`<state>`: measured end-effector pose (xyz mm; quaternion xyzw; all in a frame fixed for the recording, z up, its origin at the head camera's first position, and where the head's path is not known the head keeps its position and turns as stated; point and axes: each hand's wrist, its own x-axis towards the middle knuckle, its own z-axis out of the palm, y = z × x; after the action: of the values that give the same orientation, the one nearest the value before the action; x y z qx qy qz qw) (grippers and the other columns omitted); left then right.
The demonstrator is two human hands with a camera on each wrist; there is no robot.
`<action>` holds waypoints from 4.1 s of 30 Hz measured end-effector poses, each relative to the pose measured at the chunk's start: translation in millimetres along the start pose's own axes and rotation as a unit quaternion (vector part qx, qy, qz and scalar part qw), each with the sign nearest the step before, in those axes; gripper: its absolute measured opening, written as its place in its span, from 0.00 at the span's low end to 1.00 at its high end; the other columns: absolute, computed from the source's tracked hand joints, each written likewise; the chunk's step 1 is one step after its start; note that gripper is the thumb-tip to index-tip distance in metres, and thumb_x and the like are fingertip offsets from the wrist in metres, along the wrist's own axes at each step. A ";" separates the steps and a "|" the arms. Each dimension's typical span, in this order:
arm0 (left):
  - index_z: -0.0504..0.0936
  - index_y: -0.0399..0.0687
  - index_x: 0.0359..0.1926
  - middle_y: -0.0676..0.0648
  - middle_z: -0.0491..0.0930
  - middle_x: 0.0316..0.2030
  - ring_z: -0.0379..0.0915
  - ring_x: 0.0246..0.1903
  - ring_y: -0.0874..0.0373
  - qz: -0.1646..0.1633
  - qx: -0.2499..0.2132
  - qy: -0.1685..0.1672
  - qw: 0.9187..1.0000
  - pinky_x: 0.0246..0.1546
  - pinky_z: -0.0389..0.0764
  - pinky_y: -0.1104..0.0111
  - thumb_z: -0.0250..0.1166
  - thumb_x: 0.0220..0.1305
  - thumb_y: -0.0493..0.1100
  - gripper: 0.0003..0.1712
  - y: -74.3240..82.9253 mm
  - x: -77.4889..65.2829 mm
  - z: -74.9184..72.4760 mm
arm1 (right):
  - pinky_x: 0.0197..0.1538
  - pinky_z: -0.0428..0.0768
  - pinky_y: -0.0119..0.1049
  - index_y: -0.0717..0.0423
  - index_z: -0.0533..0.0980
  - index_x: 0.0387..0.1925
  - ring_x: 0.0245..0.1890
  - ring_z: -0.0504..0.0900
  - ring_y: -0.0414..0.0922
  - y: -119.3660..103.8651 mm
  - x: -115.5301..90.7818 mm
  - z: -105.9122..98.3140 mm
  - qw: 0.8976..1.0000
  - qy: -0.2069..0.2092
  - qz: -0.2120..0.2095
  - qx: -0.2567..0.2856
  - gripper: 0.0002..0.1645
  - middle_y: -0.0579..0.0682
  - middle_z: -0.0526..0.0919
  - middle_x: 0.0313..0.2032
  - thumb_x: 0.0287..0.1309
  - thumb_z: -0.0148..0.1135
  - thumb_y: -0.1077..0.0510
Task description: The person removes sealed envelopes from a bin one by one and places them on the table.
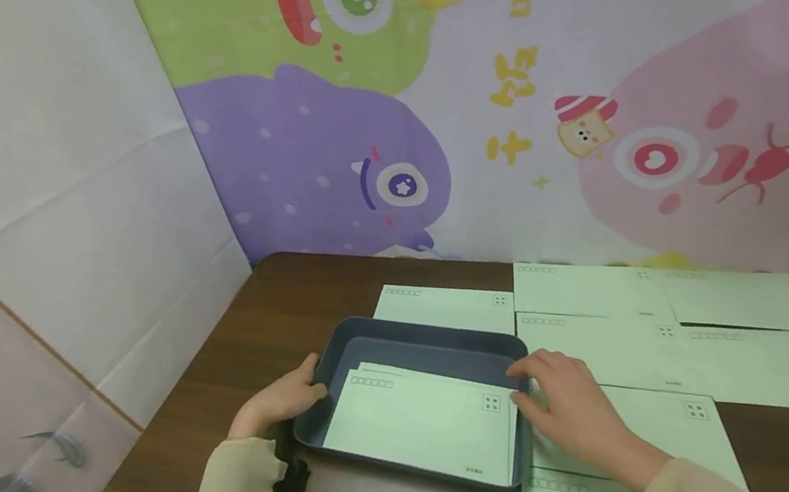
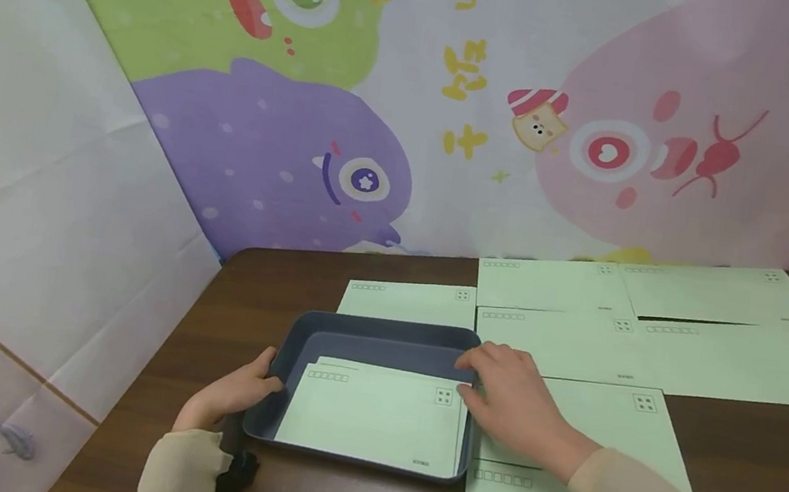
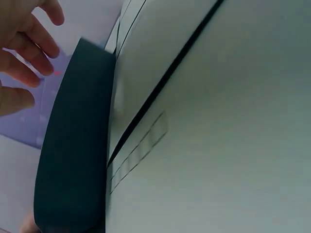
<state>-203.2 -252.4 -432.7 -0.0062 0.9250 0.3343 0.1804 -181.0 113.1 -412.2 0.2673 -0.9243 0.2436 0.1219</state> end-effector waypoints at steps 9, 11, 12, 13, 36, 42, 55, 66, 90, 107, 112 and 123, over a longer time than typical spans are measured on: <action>0.41 0.27 0.67 0.30 0.44 0.67 0.43 0.66 0.38 -0.003 0.003 0.004 1.000 0.63 0.50 0.47 0.46 0.62 0.41 0.39 0.1 -2.1 -1.4 | 0.57 0.64 0.53 0.56 0.76 0.46 0.49 0.74 0.50 -13.1 17.1 17.9 0.992 -0.106 -0.005 -0.061 0.26 0.49 0.78 0.44 0.47 0.65 0.45; 0.40 0.27 0.67 0.30 0.43 0.68 0.42 0.67 0.38 -0.006 0.002 0.003 1.000 0.63 0.50 0.47 0.46 0.62 0.41 0.39 -0.2 -2.9 -1.8 | 0.59 0.61 0.54 0.57 0.74 0.49 0.50 0.73 0.51 -14.1 19.6 20.6 0.988 -0.132 0.003 -0.075 0.34 0.51 0.77 0.46 0.42 0.66 0.40; 0.40 0.27 0.67 0.30 0.43 0.68 0.41 0.67 0.38 -0.007 0.001 0.003 1.000 0.63 0.49 0.46 0.46 0.62 0.41 0.39 -0.2 -3.2 -1.8 | 0.60 0.59 0.55 0.57 0.74 0.50 0.51 0.73 0.51 -14.6 20.5 21.7 0.986 -0.144 0.006 -0.081 0.38 0.51 0.76 0.47 0.40 0.67 0.38; 0.40 0.26 0.67 0.30 0.43 0.67 0.42 0.67 0.37 -0.006 0.001 0.002 1.000 0.63 0.49 0.46 0.46 0.62 0.41 0.39 -0.4 -3.2 -1.7 | 0.60 0.58 0.56 0.58 0.73 0.51 0.51 0.72 0.51 -14.8 21.2 22.7 0.984 -0.154 0.008 -0.087 0.42 0.52 0.76 0.47 0.37 0.67 0.35; 0.40 0.29 0.68 0.31 0.43 0.68 0.42 0.67 0.38 -0.011 -0.003 -0.001 1.000 0.63 0.50 0.46 0.46 0.62 0.42 0.39 0.0 2.6 0.9 | 0.58 0.57 0.62 0.61 0.75 0.46 0.44 0.72 0.53 -8.9 23.2 30.7 0.975 -0.178 0.017 -0.131 0.49 0.55 0.73 0.44 0.27 0.69 0.30; 0.42 0.29 0.68 0.31 0.44 0.68 0.43 0.66 0.38 -0.008 0.000 -0.002 1.000 0.62 0.51 0.45 0.46 0.62 0.41 0.38 1.2 1.5 1.0 | 0.58 0.57 0.62 0.60 0.75 0.45 0.44 0.74 0.52 -7.5 25.6 30.0 0.975 -0.174 0.020 -0.134 0.45 0.54 0.74 0.43 0.29 0.70 0.32; 0.42 0.29 0.68 0.32 0.45 0.68 0.44 0.67 0.40 -0.003 -0.005 -0.002 1.000 0.63 0.51 0.47 0.46 0.62 0.41 0.38 1.3 1.3 0.4 | 0.61 0.51 0.61 0.57 0.73 0.42 0.41 0.76 0.49 -10.2 24.9 31.3 0.986 -0.120 0.029 -0.116 0.40 0.50 0.76 0.39 0.26 0.74 0.39; 0.45 0.29 0.67 0.31 0.48 0.67 0.48 0.65 0.40 -0.004 -0.006 -0.002 1.000 0.62 0.53 0.47 0.46 0.61 0.41 0.37 0.2 1.1 0.8 | 0.58 0.63 0.49 0.56 0.69 0.42 0.41 0.77 0.46 -18.6 18.2 26.7 0.992 -0.081 0.093 0.023 0.29 0.48 0.77 0.39 0.36 0.73 0.59; 0.44 0.27 0.67 0.30 0.46 0.67 0.44 0.66 0.38 0.005 0.009 0.000 1.000 0.62 0.51 0.46 0.47 0.61 0.40 0.37 -0.5 4.8 1.9 | 0.23 0.63 0.30 0.50 0.78 0.38 0.18 0.60 0.37 -26.5 1.4 6.4 0.959 -0.012 0.203 0.199 0.12 0.43 0.65 0.16 0.48 0.66 0.55; 0.58 0.34 0.60 0.34 0.62 0.60 0.63 0.54 0.46 0.013 -0.005 0.012 1.000 0.54 0.64 0.51 0.47 0.60 0.40 0.27 -0.6 4.9 1.8 | 0.20 0.59 0.30 0.51 0.78 0.44 0.13 0.48 0.34 -23.5 -3.3 -13.4 0.946 0.045 0.204 0.247 0.17 0.41 0.52 0.13 0.52 0.63 0.50; 0.58 0.33 0.59 0.33 0.62 0.60 0.63 0.55 0.45 0.014 -0.003 0.013 1.000 0.55 0.64 0.50 0.48 0.59 0.39 0.27 -1.0 4.8 2.1 | 0.28 0.69 0.26 0.55 0.79 0.43 0.19 0.68 0.28 -22.9 -6.0 -22.6 0.932 0.070 0.222 0.277 0.19 0.46 0.79 0.22 0.52 0.62 0.49; 0.47 0.28 0.66 0.30 0.49 0.67 0.48 0.66 0.40 0.013 -0.007 0.004 1.000 0.62 0.53 0.47 0.47 0.61 0.40 0.36 -0.5 3.0 2.4 | 0.28 0.73 0.25 0.61 0.78 0.39 0.24 0.76 0.32 -5.9 -12.8 -38.6 0.915 0.127 0.230 0.305 0.19 0.34 0.82 0.25 0.55 0.60 0.49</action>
<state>-205.2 -251.0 -435.7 0.0036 0.9234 0.3429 0.1723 -163.5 134.2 -381.6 0.0385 -0.8177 0.5670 0.0914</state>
